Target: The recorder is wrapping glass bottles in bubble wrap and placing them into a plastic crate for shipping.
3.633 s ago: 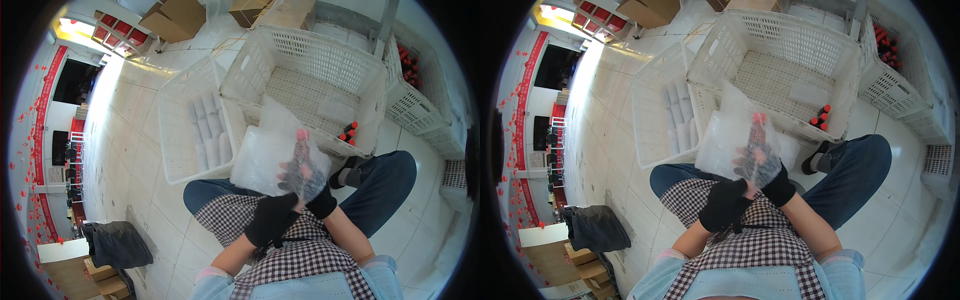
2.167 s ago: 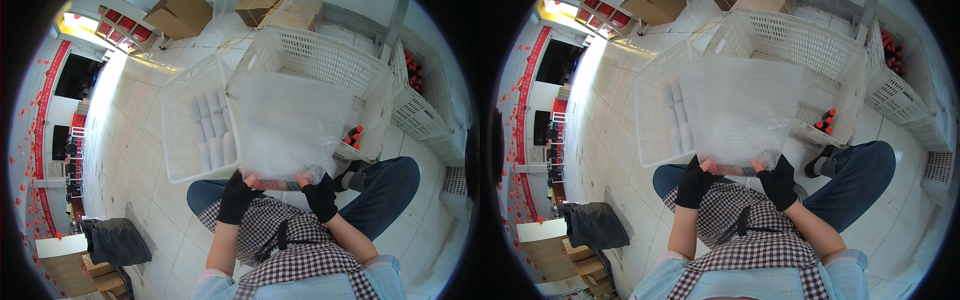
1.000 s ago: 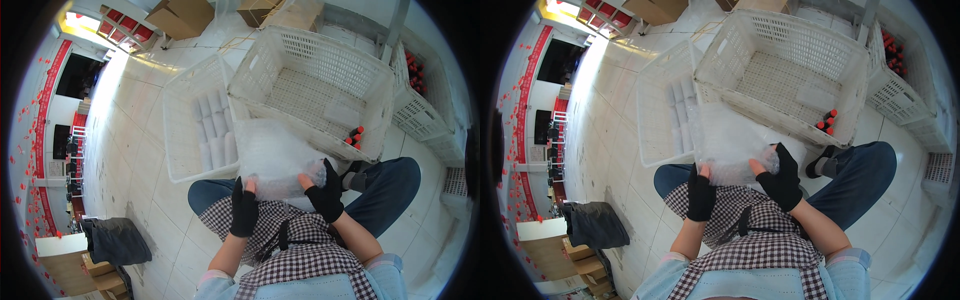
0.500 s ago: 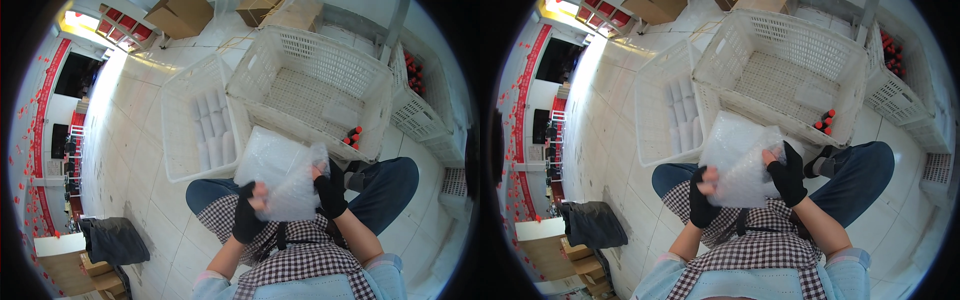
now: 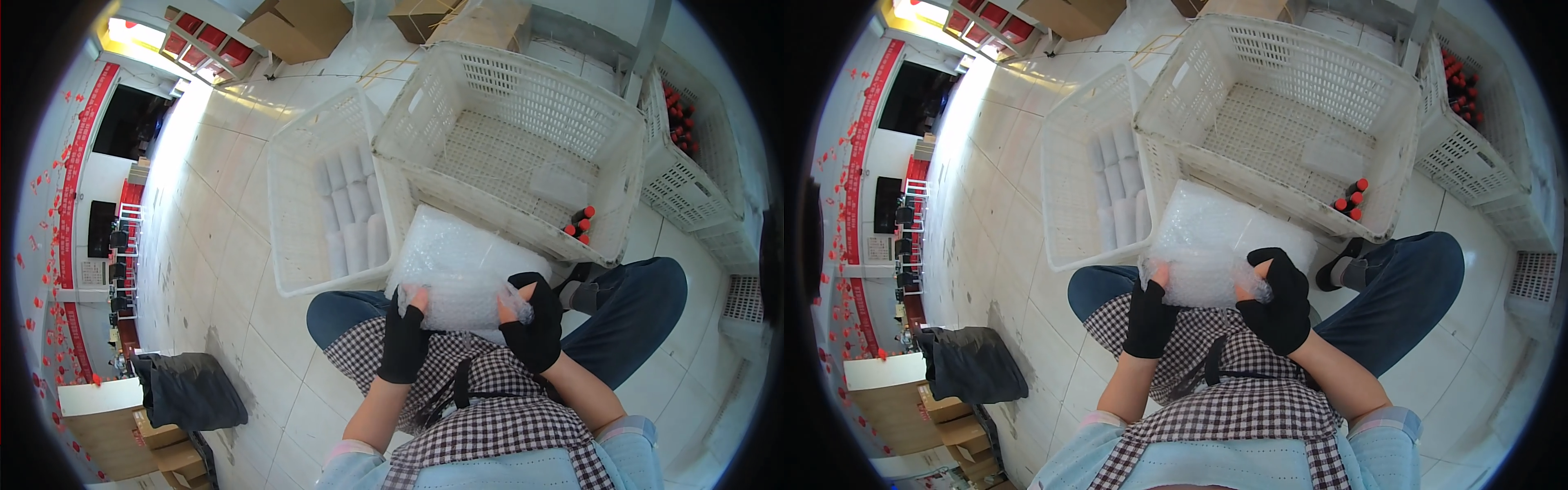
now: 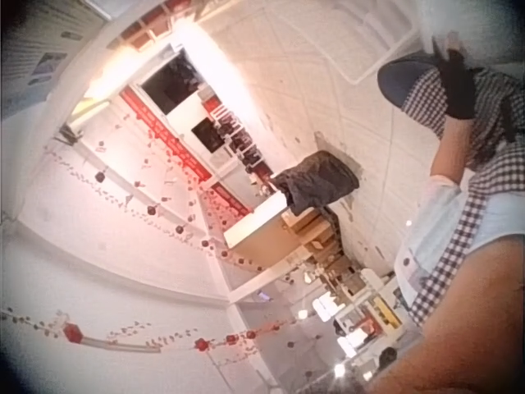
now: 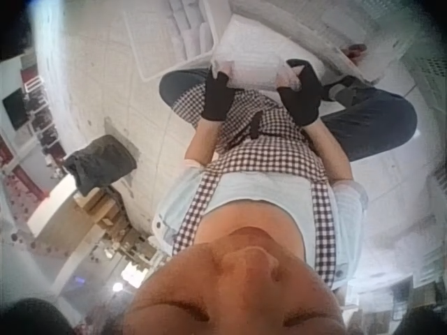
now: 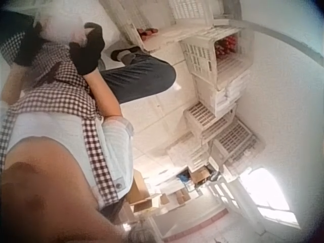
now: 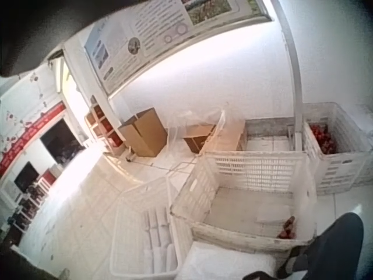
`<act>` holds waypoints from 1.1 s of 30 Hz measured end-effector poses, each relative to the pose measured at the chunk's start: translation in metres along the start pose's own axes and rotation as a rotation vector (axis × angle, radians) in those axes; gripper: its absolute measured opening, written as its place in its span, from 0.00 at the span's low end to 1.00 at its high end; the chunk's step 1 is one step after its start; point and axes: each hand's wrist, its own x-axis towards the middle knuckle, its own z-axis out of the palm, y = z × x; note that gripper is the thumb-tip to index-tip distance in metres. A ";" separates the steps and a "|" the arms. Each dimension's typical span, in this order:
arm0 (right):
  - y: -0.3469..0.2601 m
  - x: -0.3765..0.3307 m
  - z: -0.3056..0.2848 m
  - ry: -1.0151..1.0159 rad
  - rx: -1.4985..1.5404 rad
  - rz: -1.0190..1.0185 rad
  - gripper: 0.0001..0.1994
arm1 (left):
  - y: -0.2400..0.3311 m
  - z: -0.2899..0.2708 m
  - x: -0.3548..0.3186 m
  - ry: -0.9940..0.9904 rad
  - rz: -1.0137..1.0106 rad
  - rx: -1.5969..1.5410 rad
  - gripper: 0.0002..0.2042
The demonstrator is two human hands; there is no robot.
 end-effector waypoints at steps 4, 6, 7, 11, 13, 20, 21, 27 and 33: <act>0.012 0.015 -0.003 -0.065 0.388 0.745 0.12 | 0.006 -0.006 -0.002 0.132 0.465 0.325 0.04; 0.015 0.017 -0.010 -0.133 0.166 0.389 0.17 | 0.015 -0.009 0.003 -0.057 0.622 0.415 0.05; 0.010 0.018 -0.013 -0.202 -0.053 0.036 0.21 | 0.018 -0.011 0.002 -0.244 0.770 0.502 0.05; -0.008 0.022 -0.016 -1.004 0.125 0.408 0.38 | 0.018 0.003 0.000 -0.571 0.536 0.467 0.06; 0.001 0.011 -0.014 -1.032 0.104 0.496 0.40 | 0.002 0.010 0.008 -0.512 0.595 0.474 0.08; 0.045 -0.022 -0.048 -0.198 0.468 0.926 0.26 | -0.082 0.052 0.037 -0.274 0.022 0.486 0.11; 0.046 -0.016 -0.056 -0.051 0.539 1.008 0.23 | -0.090 0.063 0.026 -0.506 0.159 0.835 0.09; 0.041 -0.002 -0.078 0.091 0.523 1.051 0.20 | -0.147 0.063 0.041 -0.467 0.552 1.408 0.12; 0.045 -0.009 -0.062 0.036 0.489 1.011 0.18 | -0.157 -0.035 0.088 -0.517 0.126 0.591 0.07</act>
